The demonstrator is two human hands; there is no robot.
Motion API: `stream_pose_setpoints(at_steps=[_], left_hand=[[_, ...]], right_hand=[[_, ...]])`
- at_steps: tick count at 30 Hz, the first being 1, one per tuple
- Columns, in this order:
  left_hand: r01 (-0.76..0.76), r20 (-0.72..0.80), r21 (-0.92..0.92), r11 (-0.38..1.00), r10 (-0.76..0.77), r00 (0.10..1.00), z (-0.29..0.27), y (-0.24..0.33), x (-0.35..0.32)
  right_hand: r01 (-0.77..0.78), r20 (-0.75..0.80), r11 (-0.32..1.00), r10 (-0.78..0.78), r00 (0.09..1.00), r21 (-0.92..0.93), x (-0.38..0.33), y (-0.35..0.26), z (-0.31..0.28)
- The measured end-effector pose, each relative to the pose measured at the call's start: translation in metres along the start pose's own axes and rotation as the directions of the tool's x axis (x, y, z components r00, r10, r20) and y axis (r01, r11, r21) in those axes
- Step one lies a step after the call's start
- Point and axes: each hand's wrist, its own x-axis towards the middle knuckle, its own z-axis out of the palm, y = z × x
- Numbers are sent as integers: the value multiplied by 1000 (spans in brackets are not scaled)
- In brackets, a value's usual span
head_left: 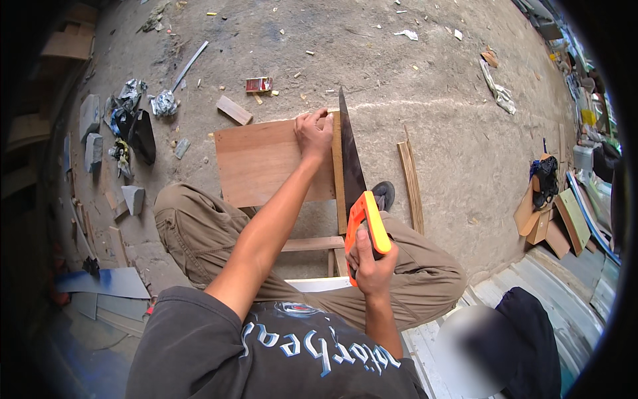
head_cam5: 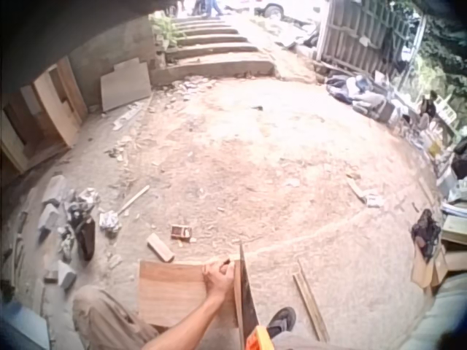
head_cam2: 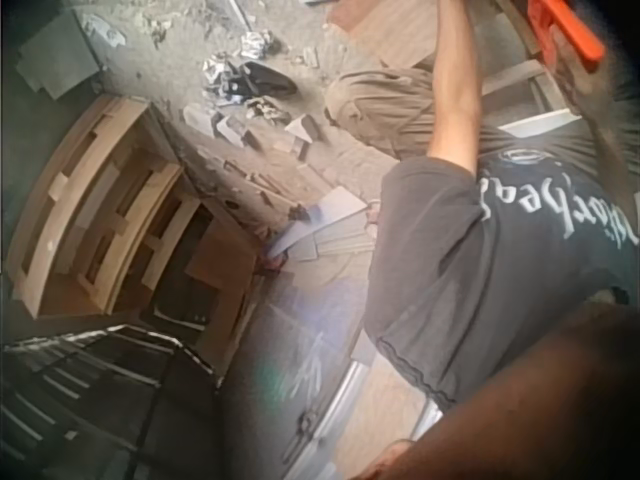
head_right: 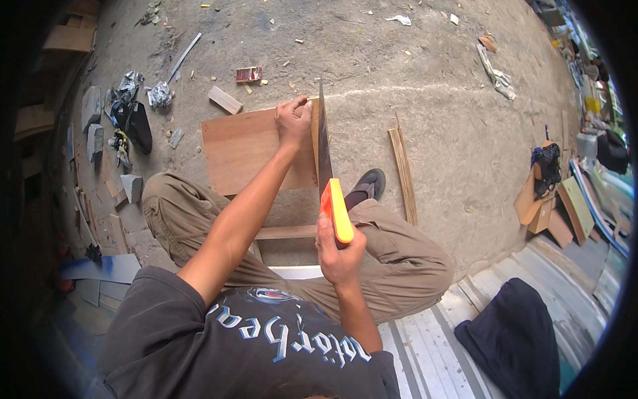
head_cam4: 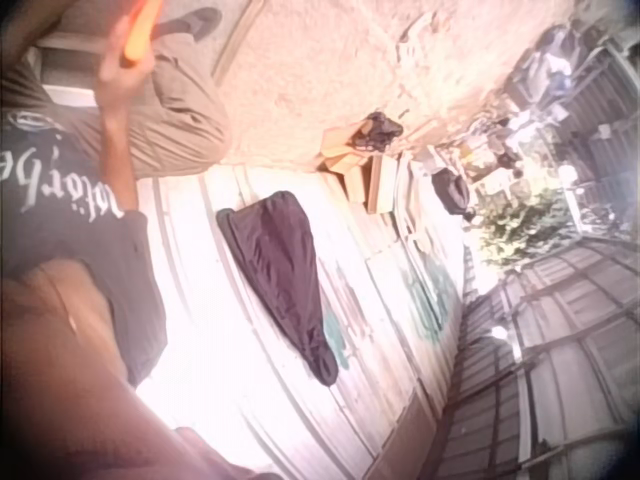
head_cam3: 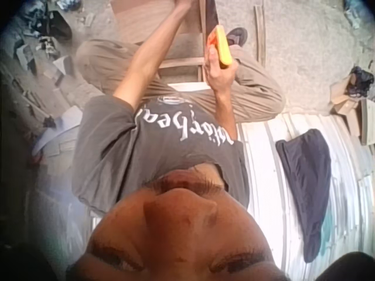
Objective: The person sits on the ground and uses a hand saw to cut a thin wooden plank. They hold the wood steady with one hand and saw with the other, completing the cut and separating the piece.
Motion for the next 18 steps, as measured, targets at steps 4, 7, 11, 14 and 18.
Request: stream_pose_setpoints(at_steps=[4, 7, 11, 14, 18], left_hand=[[-84, 11, 130, 988, 83, 996, -3, -3, 2], [-129, 10, 198, 972, 129, 992, 0, -10, 6], [-61, 17, 113, 992, 60, 998, 3, -10, 14], [-78, 113, 82, 994, 69, 991, -1, -10, 21], [30, 225, -38, 999, -21, 974, 3, 1, 8]], right_hand=[[-34, 12, 999, 34, 999, -24, 6, -2, -1], [-68, 12, 997, 69, 998, -26, 9, -6, 4], [-53, 2, 998, 53, 999, 35, 8, -10, 7], [-39, 7, 993, 39, 999, 112, 8, -5, 1], [-16, 4, 991, 16, 1000, 134, 8, 2, -3]])
